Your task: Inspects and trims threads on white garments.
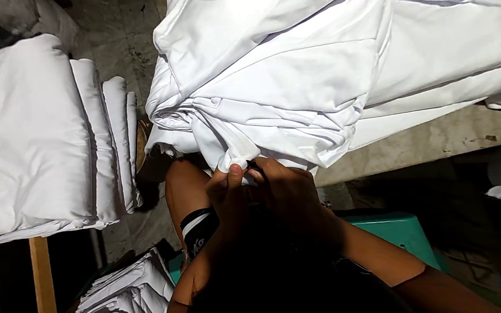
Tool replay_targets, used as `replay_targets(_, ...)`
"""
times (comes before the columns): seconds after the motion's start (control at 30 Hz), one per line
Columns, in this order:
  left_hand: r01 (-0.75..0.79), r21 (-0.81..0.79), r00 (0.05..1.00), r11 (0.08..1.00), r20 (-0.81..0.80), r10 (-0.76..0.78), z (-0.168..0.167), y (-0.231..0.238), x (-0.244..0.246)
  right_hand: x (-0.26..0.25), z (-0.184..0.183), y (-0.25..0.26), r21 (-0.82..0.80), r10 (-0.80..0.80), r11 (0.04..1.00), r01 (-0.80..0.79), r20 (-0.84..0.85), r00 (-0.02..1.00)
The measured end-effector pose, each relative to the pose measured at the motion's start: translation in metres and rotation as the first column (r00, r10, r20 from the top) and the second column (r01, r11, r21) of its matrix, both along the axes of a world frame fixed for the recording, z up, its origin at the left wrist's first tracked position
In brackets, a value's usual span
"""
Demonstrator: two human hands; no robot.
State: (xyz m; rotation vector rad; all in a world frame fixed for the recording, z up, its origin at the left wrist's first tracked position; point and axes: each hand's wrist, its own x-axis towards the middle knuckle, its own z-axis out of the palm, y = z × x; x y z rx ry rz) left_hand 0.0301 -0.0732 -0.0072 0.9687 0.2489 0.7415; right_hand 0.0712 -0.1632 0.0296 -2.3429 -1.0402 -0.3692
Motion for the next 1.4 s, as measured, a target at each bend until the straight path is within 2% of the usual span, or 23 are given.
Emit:
replay_targets(0.8, -0.022, 0.021, 0.998, 1.0, -0.053, 0.023, 0.0, -0.001, -0.001, 0.001, 0.002, 0.0, 0.005, 0.009, 1.0, -0.009, -0.023, 1.0)
replay_targets(1.03, 0.006, -0.076, 0.998, 0.997, -0.061, -0.011, 0.004, -0.001, -0.003, 0.001, 0.001, -0.01, 0.04, -0.036, 0.998, 0.037, -0.033, 0.999)
replay_targets(1.4, -0.012, -0.055, 0.997, 0.998, -0.083, 0.007, 0.005, -0.003, -0.002, 0.0, 0.004, -0.006, -0.015, -0.048, 0.999, 0.047, -0.052, 0.997)
